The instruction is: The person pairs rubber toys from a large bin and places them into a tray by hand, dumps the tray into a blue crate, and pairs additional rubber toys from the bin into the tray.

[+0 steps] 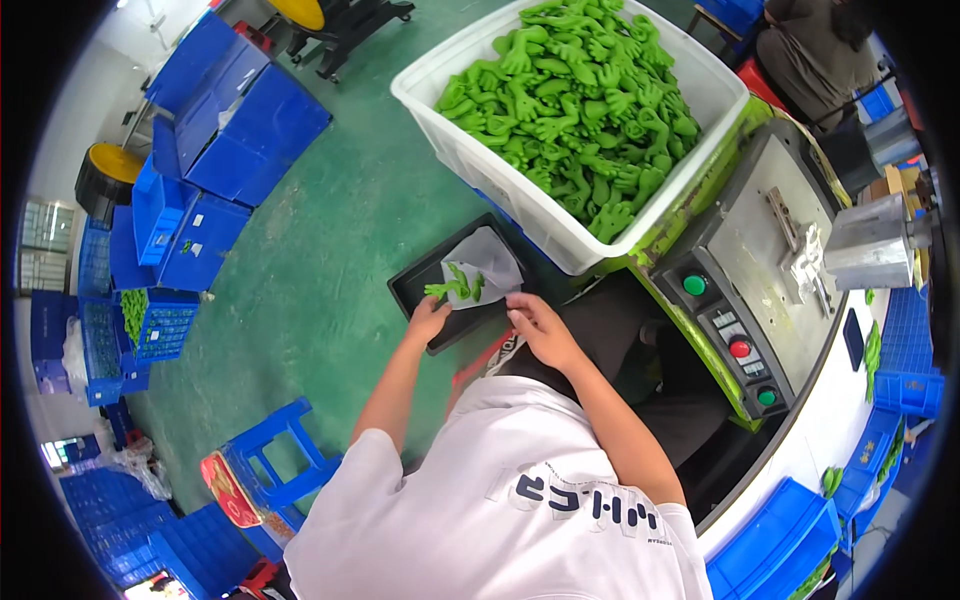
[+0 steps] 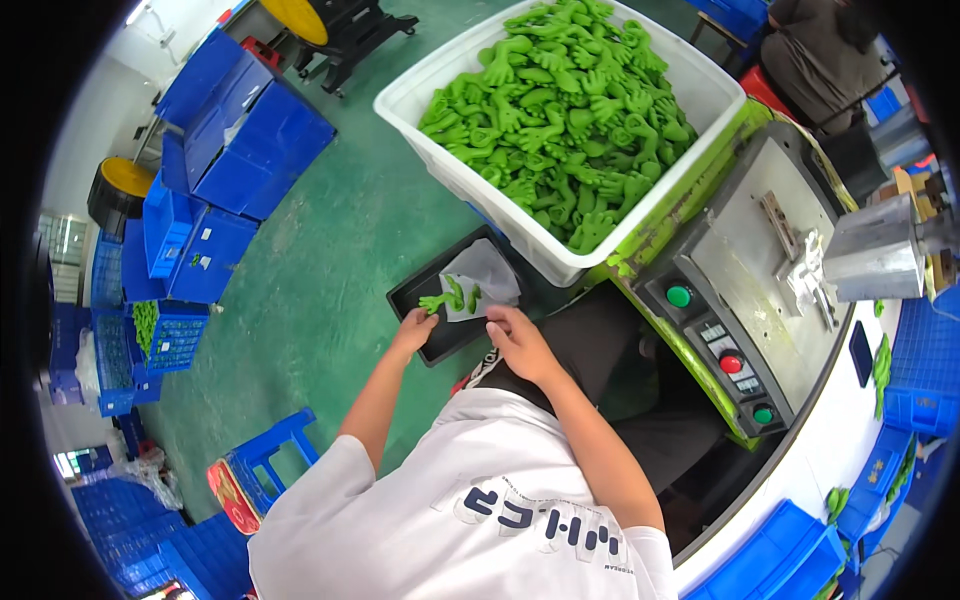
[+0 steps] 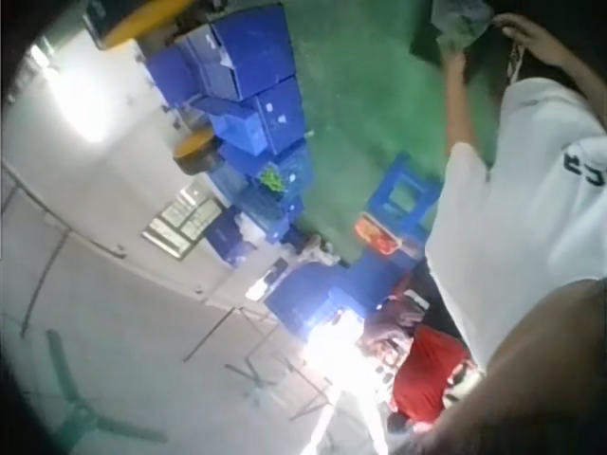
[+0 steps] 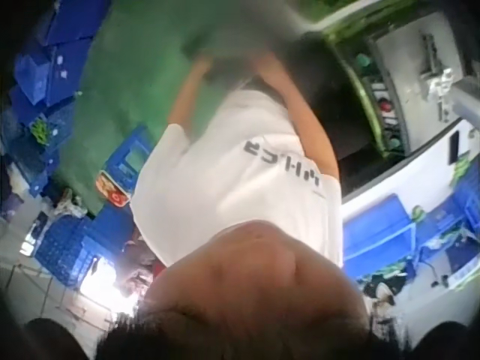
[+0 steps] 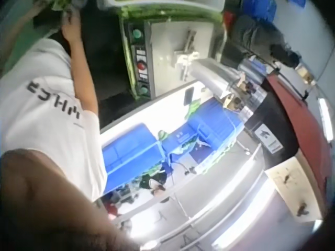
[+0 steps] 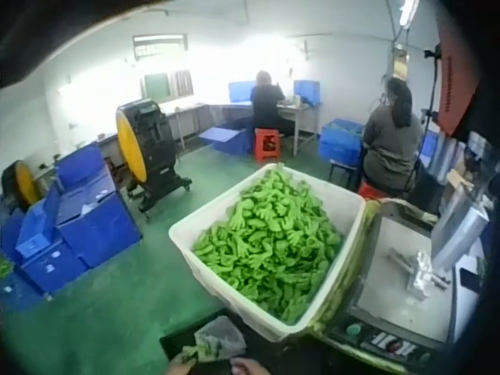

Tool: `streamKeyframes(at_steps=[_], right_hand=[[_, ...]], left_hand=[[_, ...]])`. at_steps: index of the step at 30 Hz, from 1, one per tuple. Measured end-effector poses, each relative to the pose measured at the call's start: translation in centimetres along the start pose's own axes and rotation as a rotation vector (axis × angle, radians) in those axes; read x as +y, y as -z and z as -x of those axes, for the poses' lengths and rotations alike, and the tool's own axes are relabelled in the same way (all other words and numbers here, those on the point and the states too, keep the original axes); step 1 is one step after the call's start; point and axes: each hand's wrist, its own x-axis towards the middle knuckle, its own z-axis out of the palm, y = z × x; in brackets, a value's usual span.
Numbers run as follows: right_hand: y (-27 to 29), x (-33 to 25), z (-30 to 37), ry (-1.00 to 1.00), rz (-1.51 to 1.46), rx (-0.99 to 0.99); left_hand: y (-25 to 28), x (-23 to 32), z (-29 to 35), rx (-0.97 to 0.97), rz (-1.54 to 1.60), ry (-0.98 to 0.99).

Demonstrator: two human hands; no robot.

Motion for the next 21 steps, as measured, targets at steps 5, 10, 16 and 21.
streamKeyframes(at_steps=[5,10,16,21], right_hand=[[4.2,-2.4,3.8,-0.104,-0.357,0.008],[10.4,-1.9,7.8,-0.237,-0.838,0.169],[14.7,4.4,14.8,-0.326,-0.741,0.515],[16.3,5.5,15.8,-0.27,-0.657,0.644]], left_hand=[[9.0,15.9,8.0,-0.239,0.434,-0.369],[18.0,35.9,21.6,-0.43,0.345,-1.002],[13.7,46.9,28.2,-0.82,0.449,-1.524],[6.3,50.6,31.1,-1.091,0.438,-1.564]])
